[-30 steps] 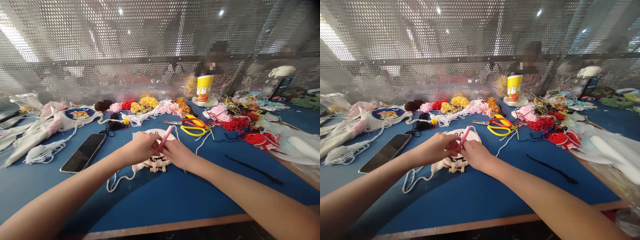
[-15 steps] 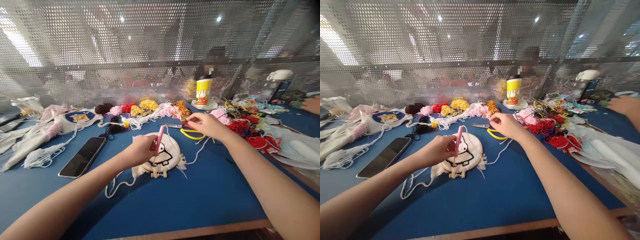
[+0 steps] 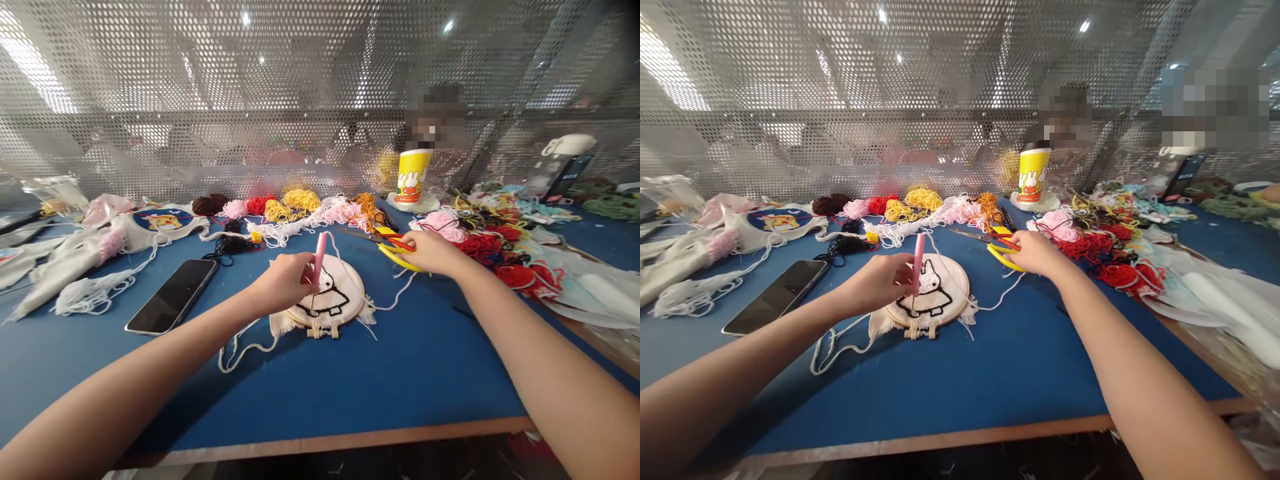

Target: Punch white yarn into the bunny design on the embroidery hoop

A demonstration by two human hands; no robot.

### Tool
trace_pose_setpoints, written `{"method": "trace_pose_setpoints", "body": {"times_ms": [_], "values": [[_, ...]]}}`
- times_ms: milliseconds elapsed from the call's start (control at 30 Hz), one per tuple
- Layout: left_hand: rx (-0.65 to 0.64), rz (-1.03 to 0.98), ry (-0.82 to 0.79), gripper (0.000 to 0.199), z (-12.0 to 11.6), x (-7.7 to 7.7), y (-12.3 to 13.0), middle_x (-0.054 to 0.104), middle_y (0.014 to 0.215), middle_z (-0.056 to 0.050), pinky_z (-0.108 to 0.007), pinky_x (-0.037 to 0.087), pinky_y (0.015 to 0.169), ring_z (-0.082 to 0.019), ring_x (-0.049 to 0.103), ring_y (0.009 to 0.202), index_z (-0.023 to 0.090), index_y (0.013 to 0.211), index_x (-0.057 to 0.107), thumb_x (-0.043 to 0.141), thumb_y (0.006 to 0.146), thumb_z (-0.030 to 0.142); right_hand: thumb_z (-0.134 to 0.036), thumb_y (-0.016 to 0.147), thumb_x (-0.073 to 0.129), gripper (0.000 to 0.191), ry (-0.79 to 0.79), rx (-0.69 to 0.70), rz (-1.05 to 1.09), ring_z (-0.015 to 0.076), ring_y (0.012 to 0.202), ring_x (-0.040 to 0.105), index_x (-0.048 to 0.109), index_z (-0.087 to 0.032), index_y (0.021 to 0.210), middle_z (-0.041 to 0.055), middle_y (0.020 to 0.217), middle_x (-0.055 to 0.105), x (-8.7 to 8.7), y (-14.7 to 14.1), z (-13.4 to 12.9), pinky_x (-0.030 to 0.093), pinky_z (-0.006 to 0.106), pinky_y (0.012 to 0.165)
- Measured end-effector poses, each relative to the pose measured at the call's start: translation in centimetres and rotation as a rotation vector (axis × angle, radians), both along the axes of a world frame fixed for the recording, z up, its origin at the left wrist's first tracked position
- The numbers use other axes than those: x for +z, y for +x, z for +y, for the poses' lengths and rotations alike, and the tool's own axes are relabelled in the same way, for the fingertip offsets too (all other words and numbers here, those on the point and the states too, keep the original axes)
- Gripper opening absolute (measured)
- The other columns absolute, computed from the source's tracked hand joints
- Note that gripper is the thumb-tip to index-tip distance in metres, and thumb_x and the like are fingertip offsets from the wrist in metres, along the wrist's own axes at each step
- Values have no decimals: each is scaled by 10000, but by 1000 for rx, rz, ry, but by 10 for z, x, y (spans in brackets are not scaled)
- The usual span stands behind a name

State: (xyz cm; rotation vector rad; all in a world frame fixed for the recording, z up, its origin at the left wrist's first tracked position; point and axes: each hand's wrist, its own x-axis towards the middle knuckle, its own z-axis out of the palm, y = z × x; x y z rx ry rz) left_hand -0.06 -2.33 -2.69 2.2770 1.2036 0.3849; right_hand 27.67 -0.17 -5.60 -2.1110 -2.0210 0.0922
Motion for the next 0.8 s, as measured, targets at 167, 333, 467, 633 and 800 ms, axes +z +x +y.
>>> {"method": "trace_pose_setpoints", "body": {"times_ms": [167,333,467,633,800], "values": [[0,-27,-9,210,0,0,-1,665,732,-44,-249,463,553,-165,618,649,145,825,537,558,617,128,-360,687,518,194,-44,150,78,144,605,548,459,-178,719,17,689,571,8,-5,-54,450,250,559],[-4,-54,-42,176,2,-1,-1,665,723,-44,-233,472,531,-152,623,630,145,793,515,557,624,116,-402,660,530,243,-63,255,2,164,657,517,409,-194,690,39,771,512,2,-23,-101,440,277,591],[0,-77,-45,190,4,-3,-1,663,735,-49,-244,484,554,-154,625,647,144,796,500,565,621,111,-497,651,515,326,-135,288,-143,221,826,513,481,-180,720,71,851,509,-6,-28,-109,436,318,697],[-4,-99,-38,199,3,-2,-1,656,747,-49,-264,488,575,-158,623,659,146,807,497,570,623,120,-522,653,494,398,-142,294,-247,246,850,510,552,-149,779,88,829,528,-9,-37,-102,426,334,714],[-19,-113,-26,200,2,1,-1,652,754,-43,-260,486,588,-153,619,680,153,821,495,558,634,122,-578,627,496,468,-104,340,-251,249,842,510,566,-149,801,86,813,530,-6,-47,-94,428,343,709]]}}
